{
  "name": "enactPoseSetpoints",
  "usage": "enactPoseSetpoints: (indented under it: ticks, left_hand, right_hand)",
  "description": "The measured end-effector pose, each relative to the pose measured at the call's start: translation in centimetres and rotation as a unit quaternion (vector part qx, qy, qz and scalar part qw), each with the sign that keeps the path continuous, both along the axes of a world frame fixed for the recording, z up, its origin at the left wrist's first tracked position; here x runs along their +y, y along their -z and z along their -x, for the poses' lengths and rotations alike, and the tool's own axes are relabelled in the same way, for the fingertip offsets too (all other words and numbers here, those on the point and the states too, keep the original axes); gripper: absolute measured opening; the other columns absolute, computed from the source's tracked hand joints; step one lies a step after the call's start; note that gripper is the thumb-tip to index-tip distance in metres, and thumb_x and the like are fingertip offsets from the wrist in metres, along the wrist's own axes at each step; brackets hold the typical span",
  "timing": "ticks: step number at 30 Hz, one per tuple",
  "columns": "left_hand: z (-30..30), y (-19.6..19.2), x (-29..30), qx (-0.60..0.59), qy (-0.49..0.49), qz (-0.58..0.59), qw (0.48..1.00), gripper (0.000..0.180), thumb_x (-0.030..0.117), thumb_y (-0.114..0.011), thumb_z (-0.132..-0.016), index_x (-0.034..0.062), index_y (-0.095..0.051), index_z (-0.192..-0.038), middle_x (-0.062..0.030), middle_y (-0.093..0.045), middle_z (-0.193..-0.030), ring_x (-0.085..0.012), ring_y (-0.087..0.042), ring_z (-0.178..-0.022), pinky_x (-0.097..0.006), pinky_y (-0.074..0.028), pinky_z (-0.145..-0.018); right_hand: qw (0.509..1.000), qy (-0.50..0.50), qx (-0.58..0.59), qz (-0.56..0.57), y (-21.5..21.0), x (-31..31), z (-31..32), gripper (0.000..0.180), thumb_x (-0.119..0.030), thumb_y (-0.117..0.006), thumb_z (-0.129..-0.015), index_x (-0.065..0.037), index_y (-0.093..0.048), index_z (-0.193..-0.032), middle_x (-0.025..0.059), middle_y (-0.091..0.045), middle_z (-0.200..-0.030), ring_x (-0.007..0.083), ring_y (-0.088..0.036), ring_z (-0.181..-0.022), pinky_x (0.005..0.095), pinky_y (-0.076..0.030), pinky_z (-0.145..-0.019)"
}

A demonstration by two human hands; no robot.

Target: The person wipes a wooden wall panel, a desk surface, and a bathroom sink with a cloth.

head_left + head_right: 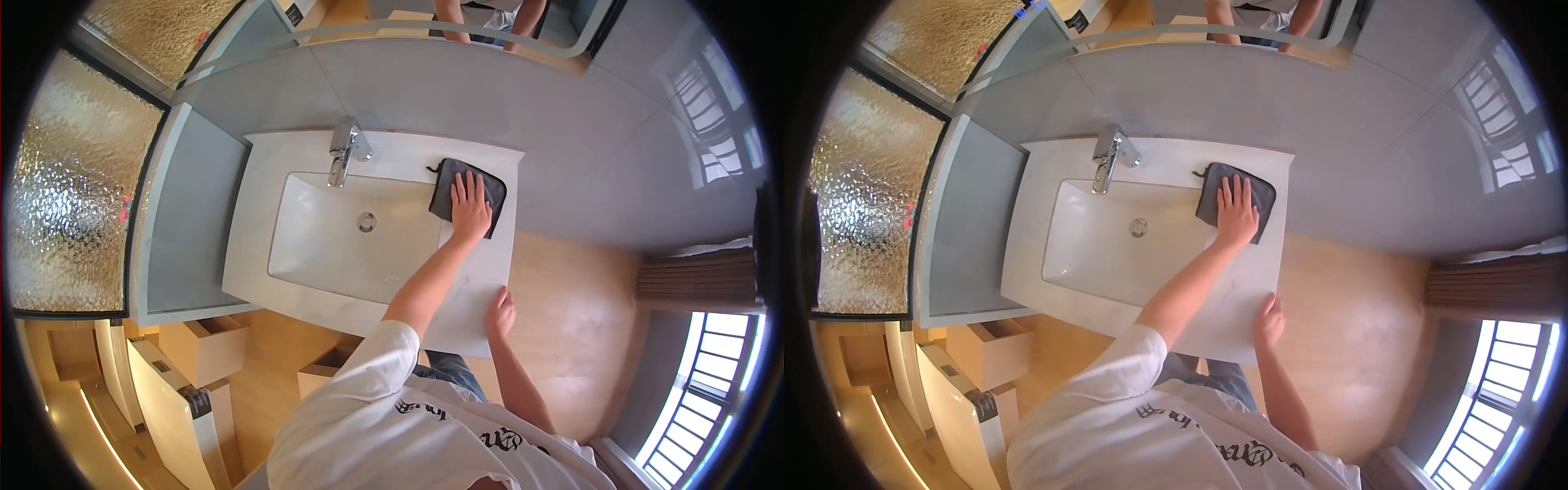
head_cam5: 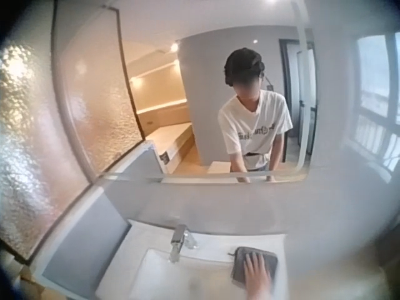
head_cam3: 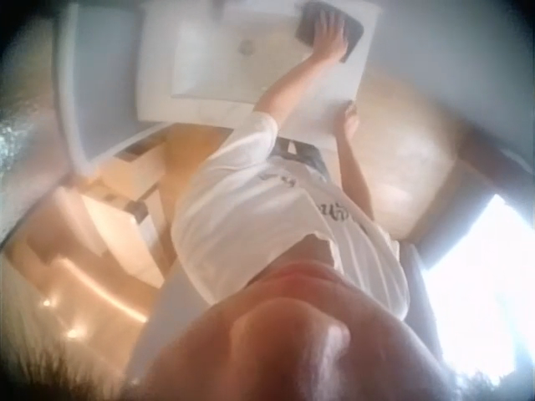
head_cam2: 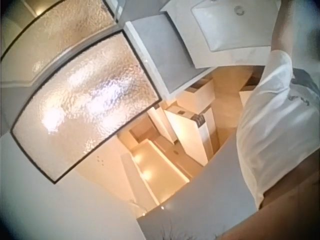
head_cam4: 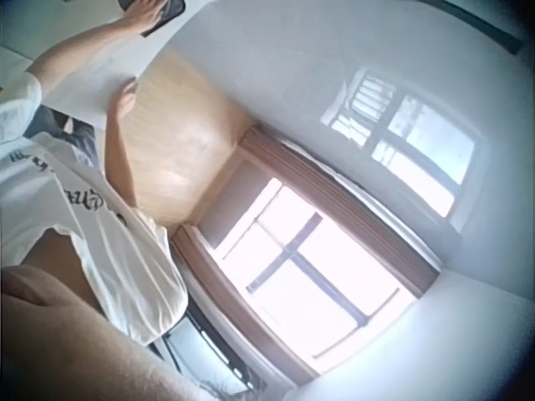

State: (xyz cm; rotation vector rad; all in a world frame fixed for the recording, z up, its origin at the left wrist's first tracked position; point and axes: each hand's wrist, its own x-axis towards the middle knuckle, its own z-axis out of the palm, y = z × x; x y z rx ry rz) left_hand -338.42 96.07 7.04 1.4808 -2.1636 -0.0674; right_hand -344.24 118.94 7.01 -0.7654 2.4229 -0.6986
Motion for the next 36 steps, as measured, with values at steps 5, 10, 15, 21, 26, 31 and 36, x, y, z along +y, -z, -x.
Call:
enactPoseSetpoints:
  ticks: [5, 10, 15, 21, 26, 31, 36]
  left_hand:
    - [-1.5, 0.3, 4.6, -0.019, 0.070, -0.027, 0.997, 0.071, 0.032, -0.059, -0.088, 0.0001, -0.033, -0.147, -0.0218, -0.030, -0.152, -0.0451, -0.024, -0.141, -0.056, -0.021, -0.113]
    - [-7.7, -3.0, 18.7, -0.036, 0.137, -0.102, 0.985, 0.075, 0.032, -0.062, -0.085, -0.0017, -0.033, -0.146, -0.0195, -0.028, -0.154, -0.0424, -0.023, -0.143, -0.054, -0.022, -0.115]
    - [-14.6, -4.0, 28.0, -0.008, 0.078, -0.188, 0.979, 0.077, 0.032, -0.065, -0.084, 0.0049, -0.033, -0.148, -0.0156, -0.026, -0.156, -0.0375, -0.024, -0.143, -0.050, -0.024, -0.114]
    - [-22.4, -3.6, 28.2, -0.010, -0.136, -0.170, 0.976, 0.073, 0.035, -0.061, -0.086, 0.0054, -0.034, -0.147, -0.0174, -0.030, -0.154, -0.0379, -0.025, -0.143, -0.051, -0.024, -0.114]
    - [-33.6, -1.6, 21.4, -0.051, -0.330, -0.070, 0.940, 0.070, 0.033, -0.056, -0.089, 0.0014, -0.033, -0.147, -0.0202, -0.030, -0.153, -0.0417, -0.026, -0.141, -0.053, -0.022, -0.115]
    - [-42.2, 0.0, 15.5, -0.066, -0.510, -0.060, 0.855, 0.067, 0.038, -0.051, -0.092, 0.0028, -0.035, -0.147, -0.0193, -0.028, -0.155, -0.0437, -0.021, -0.143, -0.061, -0.018, -0.113]
    - [-40.1, 0.6, 15.6, -0.052, -0.562, -0.054, 0.824, 0.067, 0.036, -0.050, -0.092, 0.0018, -0.033, -0.147, -0.0188, -0.025, -0.156, -0.0450, -0.018, -0.143, -0.064, -0.016, -0.112]
  right_hand:
    - [1.000, 0.003, -0.025, 0.011, -1.0, -0.5, 0.2, 0.054, -0.048, -0.033, -0.100, -0.005, -0.065, -0.111, 0.0259, -0.066, -0.103, 0.0473, -0.061, -0.097, 0.0536, -0.047, -0.083]
    - [1.000, -0.004, -0.005, 0.010, 0.7, -0.3, 0.8, 0.062, -0.051, -0.031, -0.100, -0.003, -0.064, -0.120, 0.0270, -0.064, -0.111, 0.0452, -0.060, -0.106, 0.0501, -0.046, -0.090]
    - [0.998, -0.024, -0.032, 0.037, 2.2, 0.5, 1.3, 0.065, -0.055, -0.033, -0.099, -0.001, -0.058, -0.127, 0.0242, -0.061, -0.123, 0.0411, -0.055, -0.115, 0.0468, -0.042, -0.096]
    - [0.995, -0.041, -0.058, 0.067, 3.5, 0.7, 3.3, 0.070, -0.056, -0.032, -0.099, 0.003, -0.054, -0.131, 0.0268, -0.059, -0.125, 0.0413, -0.055, -0.115, 0.0452, -0.042, -0.097]
    - [0.996, -0.032, -0.044, 0.073, 3.9, 0.2, 3.9, 0.069, -0.055, -0.032, -0.100, 0.004, -0.053, -0.131, 0.0258, -0.059, -0.124, 0.0399, -0.056, -0.111, 0.0449, -0.043, -0.096]
    - [0.996, -0.035, -0.065, 0.057, 3.4, 0.0, 3.1, 0.073, -0.058, -0.032, -0.098, 0.003, -0.050, -0.135, 0.0248, -0.056, -0.132, 0.0385, -0.054, -0.119, 0.0444, -0.041, -0.101]
    - [0.994, -0.047, -0.070, 0.066, 4.0, -0.2, 3.5, 0.075, -0.060, -0.032, -0.098, 0.003, -0.050, -0.136, 0.0247, -0.054, -0.133, 0.0389, -0.053, -0.122, 0.0443, -0.039, -0.104]
